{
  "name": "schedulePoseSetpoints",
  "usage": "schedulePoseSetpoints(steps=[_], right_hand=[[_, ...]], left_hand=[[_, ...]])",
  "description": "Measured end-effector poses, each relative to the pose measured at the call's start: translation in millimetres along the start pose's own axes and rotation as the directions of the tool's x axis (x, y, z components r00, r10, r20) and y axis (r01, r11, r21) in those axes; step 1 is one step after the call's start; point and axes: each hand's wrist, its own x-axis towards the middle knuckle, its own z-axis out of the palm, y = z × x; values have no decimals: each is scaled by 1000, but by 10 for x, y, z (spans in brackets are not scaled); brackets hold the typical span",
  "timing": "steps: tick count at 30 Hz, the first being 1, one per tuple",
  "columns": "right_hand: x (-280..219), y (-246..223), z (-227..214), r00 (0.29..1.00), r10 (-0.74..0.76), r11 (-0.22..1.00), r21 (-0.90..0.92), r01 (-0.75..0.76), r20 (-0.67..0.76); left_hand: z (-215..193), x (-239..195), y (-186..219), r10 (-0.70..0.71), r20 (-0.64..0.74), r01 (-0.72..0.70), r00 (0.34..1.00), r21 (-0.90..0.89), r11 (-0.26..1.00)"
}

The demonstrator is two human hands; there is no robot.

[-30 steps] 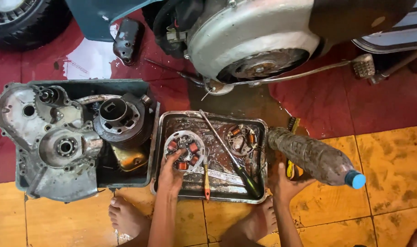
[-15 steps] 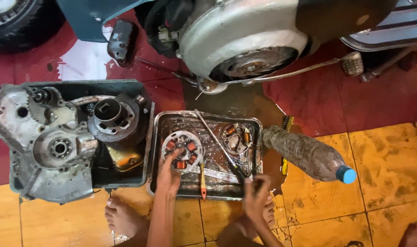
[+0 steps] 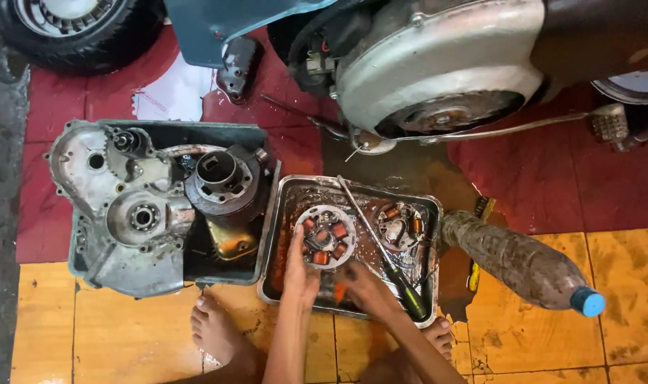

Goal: Cleaning a motorcycle stator plate by scrubbing it with a brush and rinsing it with solvent.

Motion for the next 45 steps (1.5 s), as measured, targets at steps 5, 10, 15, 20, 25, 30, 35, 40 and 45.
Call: schedulePoseSetpoints(steps=[5, 10, 15, 20, 25, 30, 35, 40, 45], right_hand=[[-464, -935, -124, 685, -605, 694, -691, 203, -406], [-752, -2400, -41, 564, -707, 706, -473, 527, -426], [-847, -3446, 115, 759, -637, 604, -524, 601, 136], [-1178, -4083, 639, 783, -482, 325, -749, 578, 395], [-1532, -4270, 749, 841, -338, 335, -782, 527, 422], [-1672, -4229, 876, 841, -432, 292, -832, 472, 326], [-1610, -4290, 1058, 831, -537, 556, -802, 218, -147], [-1536, -4035, 909, 808, -524, 558, -826, 85, -270], [-1496, -3776, 911, 856, -407, 656, -754, 30, -320]], left_hand=[[150, -202, 40, -7, -4, 7, 1000, 20, 1000], [296, -573, 32, -20, 33, 18, 999, 55, 998], [401, -1029, 27, -90, 99, 80, 991, 101, 992], [484, -1575, 161, -78, 132, 57, 988, 158, 986], [455, -1784, 242, -54, 142, 24, 988, 205, 979], [441, -1957, 277, -14, 184, -38, 983, 275, 961], [273, -1877, 219, -11, 198, -50, 980, 302, 952], [31, -1599, 31, 46, 233, -113, 971, 286, 951], [12, -1725, 77, -65, 159, -1, 985, 381, 925]])
